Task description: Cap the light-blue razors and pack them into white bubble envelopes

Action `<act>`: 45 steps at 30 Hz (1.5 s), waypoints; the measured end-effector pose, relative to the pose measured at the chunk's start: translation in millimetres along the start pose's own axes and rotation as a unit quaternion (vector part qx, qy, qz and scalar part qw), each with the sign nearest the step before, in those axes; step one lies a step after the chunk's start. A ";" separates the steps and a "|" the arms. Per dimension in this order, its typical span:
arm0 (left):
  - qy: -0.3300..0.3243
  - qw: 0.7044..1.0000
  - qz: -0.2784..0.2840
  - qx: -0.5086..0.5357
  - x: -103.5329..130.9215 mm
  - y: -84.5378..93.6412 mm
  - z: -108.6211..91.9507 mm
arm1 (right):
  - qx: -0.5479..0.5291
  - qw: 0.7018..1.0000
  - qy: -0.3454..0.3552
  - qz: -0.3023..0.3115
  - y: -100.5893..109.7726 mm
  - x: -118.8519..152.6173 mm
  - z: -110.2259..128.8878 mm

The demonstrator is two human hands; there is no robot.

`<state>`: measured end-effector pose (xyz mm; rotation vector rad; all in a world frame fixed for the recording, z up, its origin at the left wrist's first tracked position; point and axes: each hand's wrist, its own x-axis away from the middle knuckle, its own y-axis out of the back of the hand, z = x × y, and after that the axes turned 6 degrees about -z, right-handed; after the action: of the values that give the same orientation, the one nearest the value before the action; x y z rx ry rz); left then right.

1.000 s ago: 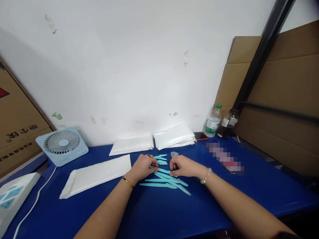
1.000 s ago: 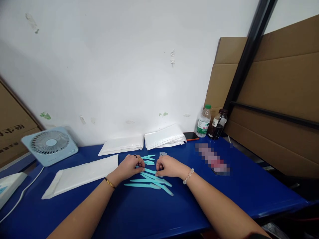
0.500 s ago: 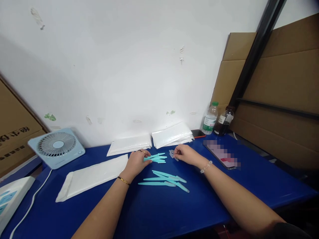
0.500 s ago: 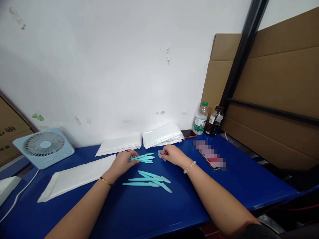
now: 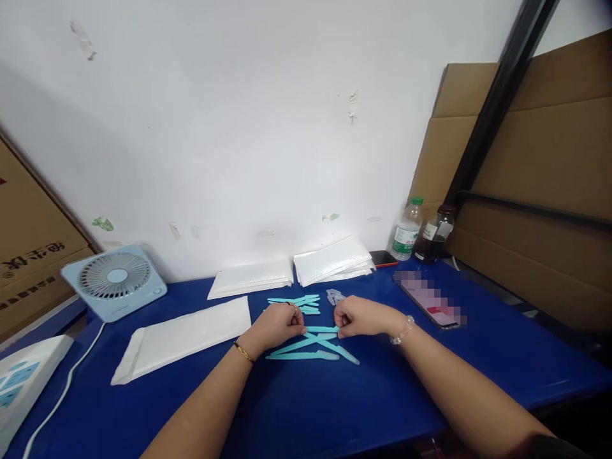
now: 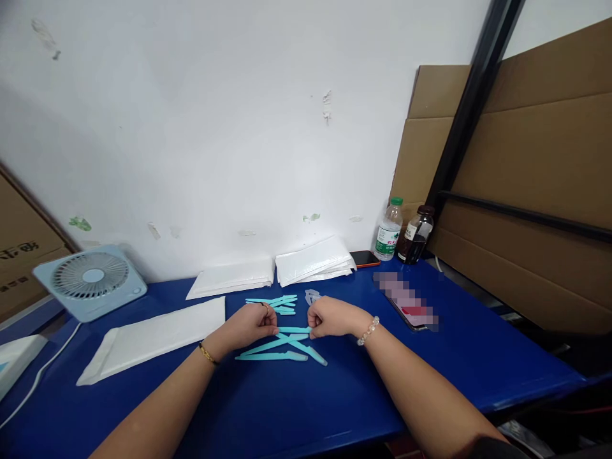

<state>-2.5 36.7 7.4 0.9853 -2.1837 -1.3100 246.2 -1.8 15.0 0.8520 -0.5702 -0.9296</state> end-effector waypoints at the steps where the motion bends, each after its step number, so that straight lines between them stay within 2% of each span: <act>1: 0.008 1.000 -0.009 0.005 0.1 1.3 1.3 | -0.004 1.000 0.001 -0.014 0.2 -1.1 -2.0; 5: 0.039 0.997 -0.070 -0.014 0.7 9.8 10.5 | -0.026 0.996 -0.022 -0.086 2.6 -5.1 -15.5; 8: 0.066 0.990 -0.122 -0.039 2.8 16.9 19.4 | -0.026 0.984 -0.058 -0.166 5.3 -7.3 -24.2; 10: 0.058 0.986 -0.154 -0.038 4.8 19.3 21.0 | -0.010 0.975 -0.061 -0.215 6.5 -6.9 -23.9; 11: 0.044 0.986 -0.157 -0.031 5.8 19.4 19.7 | -0.007 0.974 -0.049 -0.220 6.4 -6.1 -21.5; 13: 0.009 0.992 -0.124 -0.011 7.3 17.0 13.7 | -0.023 0.984 -0.007 -0.174 3.8 -4.2 -12.9; 15: -0.028 0.997 -0.066 -0.002 8.0 12.5 5.5 | -0.038 0.994 0.038 -0.093 -2.2 -3.5 -2.6; 18: -0.062 0.998 -0.016 -0.019 7.8 5.7 -4.2 | -0.033 0.998 0.055 -0.019 -13.2 -5.9 8.9; 22: -0.057 0.998 0.005 -0.032 6.4 1.5 -8.6 | -0.026 0.999 0.037 -0.028 -19.5 -9.5 13.7; 25: -0.060 0.997 -0.006 -0.050 4.6 1.9 -7.3 | -0.015 0.998 0.042 -0.053 -16.8 -9.2 13.0; 29: -0.081 0.990 -0.056 -0.103 2.4 7.4 3.4 | 0.008 0.994 0.040 -0.098 -9.0 -8.7 2.0; 34: -0.021 0.984 -0.133 -0.118 2.8 14.3 15.2 | 0.017 0.977 -0.027 -0.211 1.9 -8.5 -18.7; 36: -0.034 0.985 -0.134 -0.101 3.9 13.3 11.5 | 0.020 0.973 -0.025 -0.229 4.4 -6.7 -19.3; 38: -0.074 0.990 -0.091 -0.079 4.4 10.0 4.5 | 0.008 0.978 -0.009 -0.209 5.0 -4.0 -14.9; 41: -0.111 0.991 -0.028 -0.070 3.2 2.2 -5.2 | -0.007 0.989 0.014 -0.147 4.4 0.6 -4.1; 45: -0.084 0.992 -0.011 -0.089 0.4 -5.6 -8.8 | -0.025 0.999 0.011 -0.035 4.2 4.9 6.8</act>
<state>5.0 29.5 6.6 0.8602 -2.1348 -1.6184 245.5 -7.3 22.6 0.8404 -0.4993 -0.9927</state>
